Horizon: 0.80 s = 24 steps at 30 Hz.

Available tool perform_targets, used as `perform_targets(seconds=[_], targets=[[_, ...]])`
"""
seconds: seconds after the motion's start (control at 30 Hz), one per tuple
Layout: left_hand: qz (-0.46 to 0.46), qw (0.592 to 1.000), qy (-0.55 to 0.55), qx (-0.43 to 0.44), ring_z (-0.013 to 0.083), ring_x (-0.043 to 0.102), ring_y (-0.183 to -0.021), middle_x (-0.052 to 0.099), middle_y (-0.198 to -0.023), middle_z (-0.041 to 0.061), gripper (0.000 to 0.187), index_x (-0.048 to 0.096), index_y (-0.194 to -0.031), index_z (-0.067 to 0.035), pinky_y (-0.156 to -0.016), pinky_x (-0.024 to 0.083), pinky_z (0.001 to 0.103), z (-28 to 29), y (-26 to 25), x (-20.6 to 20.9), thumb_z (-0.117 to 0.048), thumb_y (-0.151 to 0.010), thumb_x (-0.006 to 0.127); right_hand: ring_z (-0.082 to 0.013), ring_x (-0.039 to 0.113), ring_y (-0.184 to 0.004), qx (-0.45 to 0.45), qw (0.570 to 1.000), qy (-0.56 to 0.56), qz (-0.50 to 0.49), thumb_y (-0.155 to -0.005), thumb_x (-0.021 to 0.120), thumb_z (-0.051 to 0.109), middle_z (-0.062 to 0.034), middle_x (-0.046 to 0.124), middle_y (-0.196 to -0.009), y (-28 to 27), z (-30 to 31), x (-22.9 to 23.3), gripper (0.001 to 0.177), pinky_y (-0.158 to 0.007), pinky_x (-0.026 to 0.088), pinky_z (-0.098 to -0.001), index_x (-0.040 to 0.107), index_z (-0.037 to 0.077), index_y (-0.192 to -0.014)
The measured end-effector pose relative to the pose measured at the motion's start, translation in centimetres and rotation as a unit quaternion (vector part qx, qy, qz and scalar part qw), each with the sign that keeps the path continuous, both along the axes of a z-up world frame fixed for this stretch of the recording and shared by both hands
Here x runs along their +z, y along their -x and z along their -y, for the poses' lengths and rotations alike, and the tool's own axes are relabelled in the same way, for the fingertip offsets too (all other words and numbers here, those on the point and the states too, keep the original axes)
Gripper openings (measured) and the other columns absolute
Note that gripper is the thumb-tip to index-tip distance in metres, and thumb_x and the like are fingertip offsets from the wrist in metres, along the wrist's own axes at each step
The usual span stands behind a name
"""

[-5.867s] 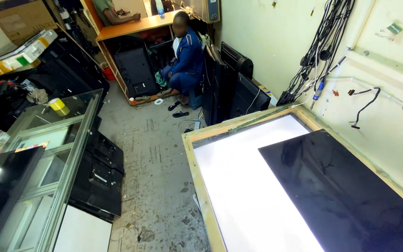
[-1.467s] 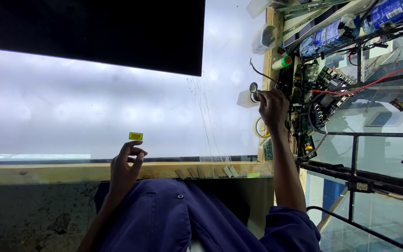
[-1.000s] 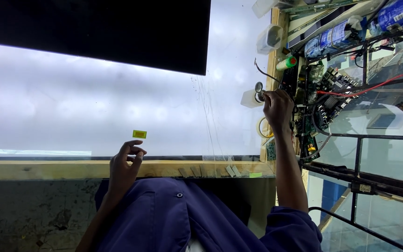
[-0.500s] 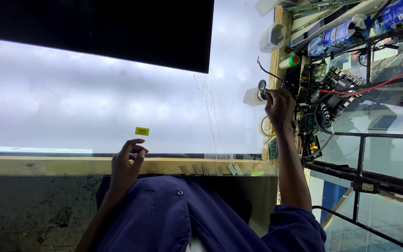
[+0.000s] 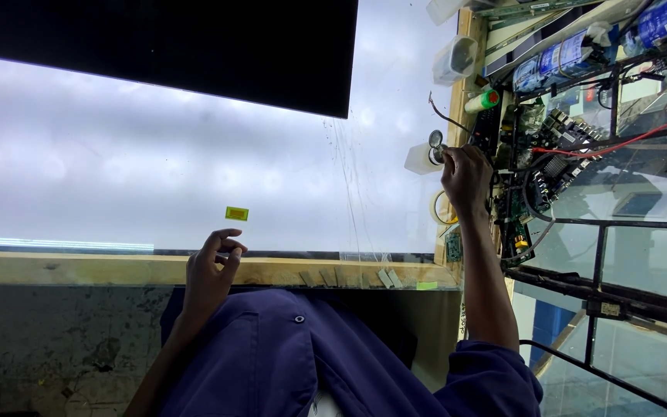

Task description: Repairing a television backlight by applying adhesive and placing diffuser lenses over LEDs.

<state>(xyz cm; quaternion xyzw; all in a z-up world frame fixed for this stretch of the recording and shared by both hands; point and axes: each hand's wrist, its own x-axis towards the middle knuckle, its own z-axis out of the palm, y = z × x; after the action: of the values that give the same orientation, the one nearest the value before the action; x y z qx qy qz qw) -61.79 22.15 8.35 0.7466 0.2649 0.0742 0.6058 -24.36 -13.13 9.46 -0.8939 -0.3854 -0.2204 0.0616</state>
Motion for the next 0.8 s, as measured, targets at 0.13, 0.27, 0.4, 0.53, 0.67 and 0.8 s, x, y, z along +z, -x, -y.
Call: perform_targets(seconds=[0.13, 0.27, 0.4, 0.53, 0.67, 0.8], targets=[[0.003, 1.0, -0.001, -0.004, 0.028, 0.07, -0.083, 0.074, -0.086, 0.013, 0.027, 0.065, -0.115, -0.011, -0.064, 0.054, 0.037, 0.0, 0.0, -0.1, -0.004, -0.089, 0.058, -0.0238, 0.066, -0.07, -0.004, 1.0, 0.013, -0.016, -0.086, 0.076, 0.016, -0.0029, 0.059, -0.069, -0.3, 0.4, -0.2, 0.004, -0.067, 0.053, -0.0321, 0.073, 0.014, -0.084], [0.004, 1.0, -0.003, -0.004, 0.0277, 0.07, -0.083, 0.074, -0.086, 0.013, 0.027, 0.065, -0.115, -0.011, -0.064, 0.054, 0.037, 0.0, 0.2, 0.0, -0.004, -0.09, 0.058, -0.0232, 0.066, -0.069, -0.003, 1.0, 0.023, -0.012, -0.087, 0.077, 0.015, -0.0033, 0.06, -0.069, -0.2, 0.0, 0.3, 0.006, -0.066, 0.053, -0.0299, 0.073, 0.012, -0.084], [0.005, 1.0, -0.004, -0.006, 0.0277, 0.07, -0.082, 0.074, -0.086, 0.012, 0.026, 0.065, -0.115, -0.011, -0.064, 0.054, 0.037, 0.1, 0.3, -0.1, -0.004, -0.09, 0.059, -0.0224, 0.067, -0.068, 0.001, 0.999, 0.033, -0.008, -0.084, 0.079, 0.014, -0.0032, 0.06, -0.068, 0.0, -0.3, 0.2, 0.006, -0.064, 0.053, -0.0286, 0.074, 0.012, -0.083], [-0.008, 1.0, 0.004, -0.004, 0.0284, 0.07, -0.083, 0.074, -0.086, 0.013, 0.027, 0.065, -0.114, -0.011, -0.064, 0.054, 0.037, 0.2, 0.5, 0.2, -0.004, -0.089, 0.059, -0.0253, 0.067, -0.07, -0.01, 0.999, 0.025, -0.03, -0.083, 0.077, 0.011, -0.0054, 0.061, -0.068, 0.5, -0.8, 1.4, 0.004, -0.068, 0.054, -0.0315, 0.073, 0.01, -0.081], [-0.007, 1.0, 0.007, 0.002, 0.0282, 0.07, -0.083, 0.074, -0.086, 0.013, 0.027, 0.066, -0.114, -0.011, -0.064, 0.054, 0.037, 0.5, 0.4, 0.0, -0.004, -0.089, 0.059, -0.0228, 0.066, -0.068, 0.001, 0.999, 0.047, -0.018, -0.083, 0.077, 0.013, -0.0031, 0.06, -0.068, -0.4, -0.6, 1.1, 0.005, -0.066, 0.054, -0.0301, 0.073, 0.011, -0.081], [-0.012, 1.0, 0.004, -0.002, 0.0282, 0.07, -0.083, 0.074, -0.086, 0.013, 0.026, 0.066, -0.113, -0.011, -0.063, 0.054, 0.037, 0.3, 0.4, 0.0, -0.003, -0.09, 0.058, -0.0231, 0.067, -0.069, 0.0, 0.999, 0.03, -0.012, -0.085, 0.077, 0.011, -0.0039, 0.06, -0.068, 0.3, -0.8, 0.8, 0.005, -0.065, 0.054, -0.0302, 0.073, 0.011, -0.082]])
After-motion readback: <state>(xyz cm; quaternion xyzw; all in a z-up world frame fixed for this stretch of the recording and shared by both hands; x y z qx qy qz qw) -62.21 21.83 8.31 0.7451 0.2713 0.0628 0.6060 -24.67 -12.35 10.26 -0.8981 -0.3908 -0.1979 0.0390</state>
